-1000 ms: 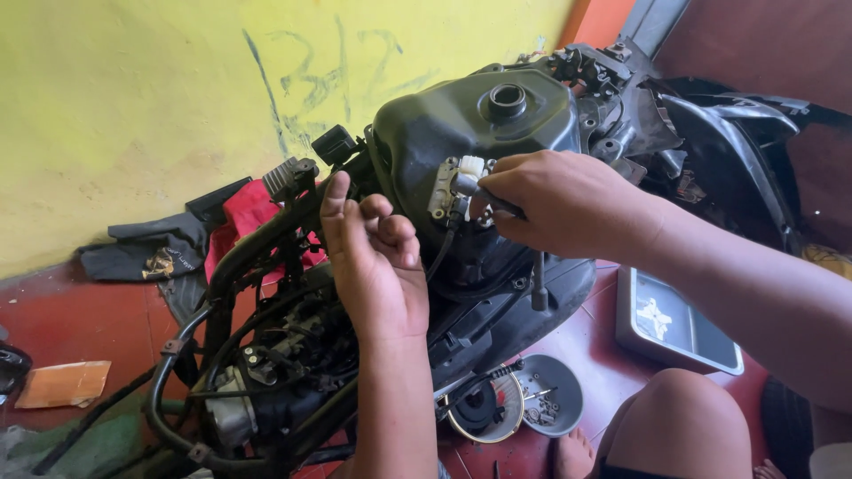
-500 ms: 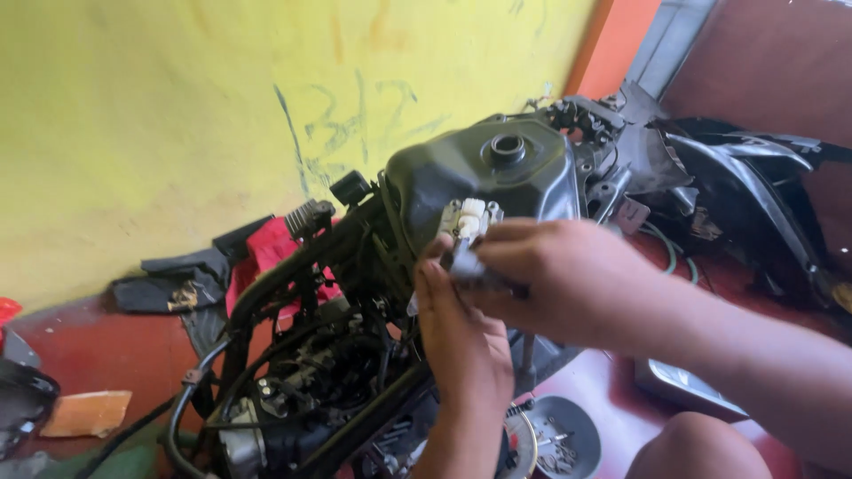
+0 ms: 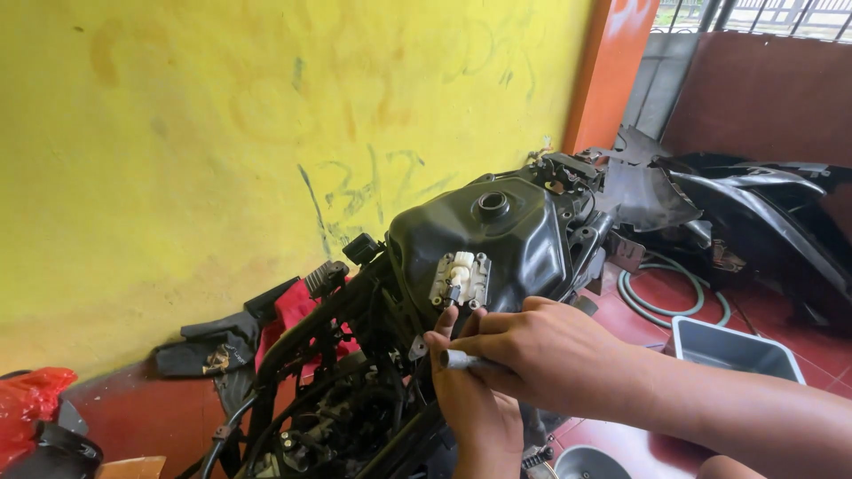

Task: Removing and cleaning a fuel pump component from a motorcycle fuel tank using a socket wrench.

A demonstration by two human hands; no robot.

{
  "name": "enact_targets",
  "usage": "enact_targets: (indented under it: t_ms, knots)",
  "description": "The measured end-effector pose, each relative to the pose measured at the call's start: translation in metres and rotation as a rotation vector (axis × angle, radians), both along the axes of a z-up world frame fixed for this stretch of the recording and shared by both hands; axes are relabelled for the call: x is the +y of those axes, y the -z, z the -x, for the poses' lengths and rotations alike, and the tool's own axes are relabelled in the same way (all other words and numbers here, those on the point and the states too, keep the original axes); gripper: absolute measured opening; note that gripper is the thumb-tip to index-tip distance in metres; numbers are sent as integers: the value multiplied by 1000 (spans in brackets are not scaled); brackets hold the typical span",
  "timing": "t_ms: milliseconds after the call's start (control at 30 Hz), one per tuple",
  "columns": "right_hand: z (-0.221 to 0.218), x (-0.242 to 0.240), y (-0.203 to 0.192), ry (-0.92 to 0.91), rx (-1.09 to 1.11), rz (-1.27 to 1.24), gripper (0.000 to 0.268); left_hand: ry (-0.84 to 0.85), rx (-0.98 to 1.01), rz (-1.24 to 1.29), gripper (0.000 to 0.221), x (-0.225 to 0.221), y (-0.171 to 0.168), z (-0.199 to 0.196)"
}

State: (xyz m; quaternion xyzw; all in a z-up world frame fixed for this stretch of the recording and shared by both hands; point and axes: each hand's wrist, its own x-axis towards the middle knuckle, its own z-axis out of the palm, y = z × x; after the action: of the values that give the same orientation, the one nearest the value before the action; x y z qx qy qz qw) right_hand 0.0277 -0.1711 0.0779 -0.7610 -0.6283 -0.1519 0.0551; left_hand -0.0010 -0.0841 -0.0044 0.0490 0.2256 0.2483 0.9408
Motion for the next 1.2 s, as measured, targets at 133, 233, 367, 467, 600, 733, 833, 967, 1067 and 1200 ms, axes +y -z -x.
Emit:
enact_targets:
  t_ms: [133, 233, 367, 467, 600, 733, 833, 967, 1067, 1200]
  knots:
    - [11, -1, -13, -87, 129, -82, 33, -44, 38, -43, 52, 8, -5, 12]
    - [5, 1, -30, 37, 225, -162, 16, -176, 24, -296, 54, 26, 0, 14]
    - [-40, 8, -34, 721, 174, 313, 30, -277, 82, -578, 49, 51, -7, 22]
    - [-59, 13, -30, 779, 182, 317, 31, -360, 130, -811, 48, 65, 8, 18]
    - [-54, 24, -46, 816, 378, 306, 40, -187, 279, -1010, 63, 80, 17, 9]
    - [-53, 27, -25, 875, 411, 227, 53, -96, 208, -948, 67, 89, 18, 6]
    - [-51, 22, -13, 866, 389, 113, 52, -5, 187, -955, 66, 93, 19, 5]
    - [-59, 7, -11, 716, 563, -65, 64, -88, 301, -1204, 66, 92, 28, 4]
    - [-71, 5, -12, 699, 540, -9, 90, -82, 303, -1280, 63, 92, 27, 6]
    - [-90, 10, -2, 708, 485, 50, 77, -61, 292, -1320, 61, 91, 23, 11]
